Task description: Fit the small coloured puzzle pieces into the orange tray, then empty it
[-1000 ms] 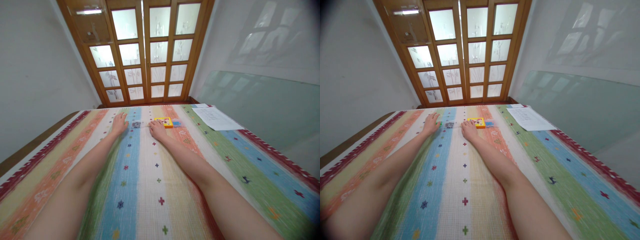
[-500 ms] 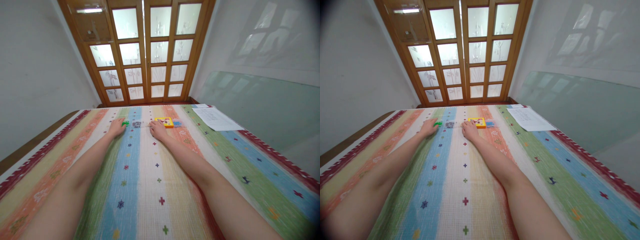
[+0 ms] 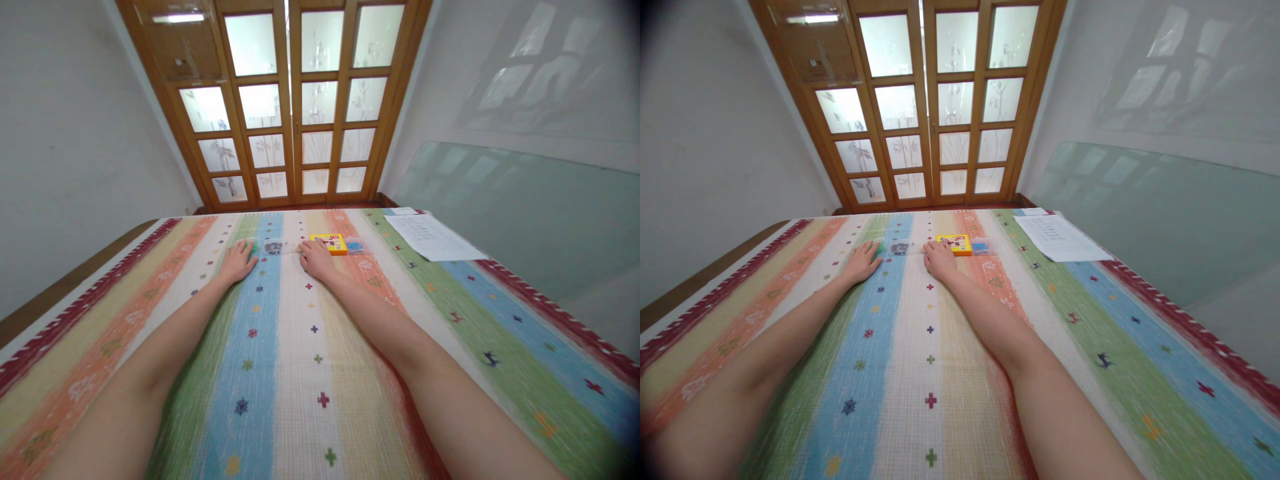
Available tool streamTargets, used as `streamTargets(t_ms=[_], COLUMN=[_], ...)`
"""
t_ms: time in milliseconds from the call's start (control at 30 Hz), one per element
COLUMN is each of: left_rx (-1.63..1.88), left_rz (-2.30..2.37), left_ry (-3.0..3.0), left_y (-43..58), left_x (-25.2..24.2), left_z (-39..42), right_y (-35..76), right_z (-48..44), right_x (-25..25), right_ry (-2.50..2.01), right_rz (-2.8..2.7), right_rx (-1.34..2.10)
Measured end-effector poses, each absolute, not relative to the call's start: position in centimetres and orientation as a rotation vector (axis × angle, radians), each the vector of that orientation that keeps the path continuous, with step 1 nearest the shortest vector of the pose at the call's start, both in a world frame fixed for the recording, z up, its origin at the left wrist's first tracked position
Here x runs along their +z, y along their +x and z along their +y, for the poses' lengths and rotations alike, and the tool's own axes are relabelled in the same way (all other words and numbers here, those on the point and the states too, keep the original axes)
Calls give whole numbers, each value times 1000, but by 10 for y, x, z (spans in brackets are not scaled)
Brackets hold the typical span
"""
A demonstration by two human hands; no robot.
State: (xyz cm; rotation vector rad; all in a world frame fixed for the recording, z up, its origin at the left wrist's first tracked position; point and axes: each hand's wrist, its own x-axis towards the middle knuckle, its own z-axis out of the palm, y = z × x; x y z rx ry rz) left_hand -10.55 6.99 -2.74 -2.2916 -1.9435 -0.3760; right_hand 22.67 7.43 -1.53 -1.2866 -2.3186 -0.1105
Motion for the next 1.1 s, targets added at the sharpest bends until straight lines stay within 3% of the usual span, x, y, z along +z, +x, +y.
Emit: streamTargets(t_ms=[333,667,900,1100], left_rx=[-313,-525,-672,-582], left_rz=[-1918,-1802,-1820,-1988], left_ry=[-2354,-2406,-2334,-2150], left_y=[-111,-109,-88,-58], left_x=[-26,-23,-21,-13], left_z=[72,65,70,67], right_y=[226,264,335,365], right_z=[74,93,78,67], right_x=[-16,1,5,-4], right_ry=[-1293,-1395,-1641,-1697], right_rz=[-2310,-2178,-2136,-2267], right_rx=[-100,42,-134,-216])
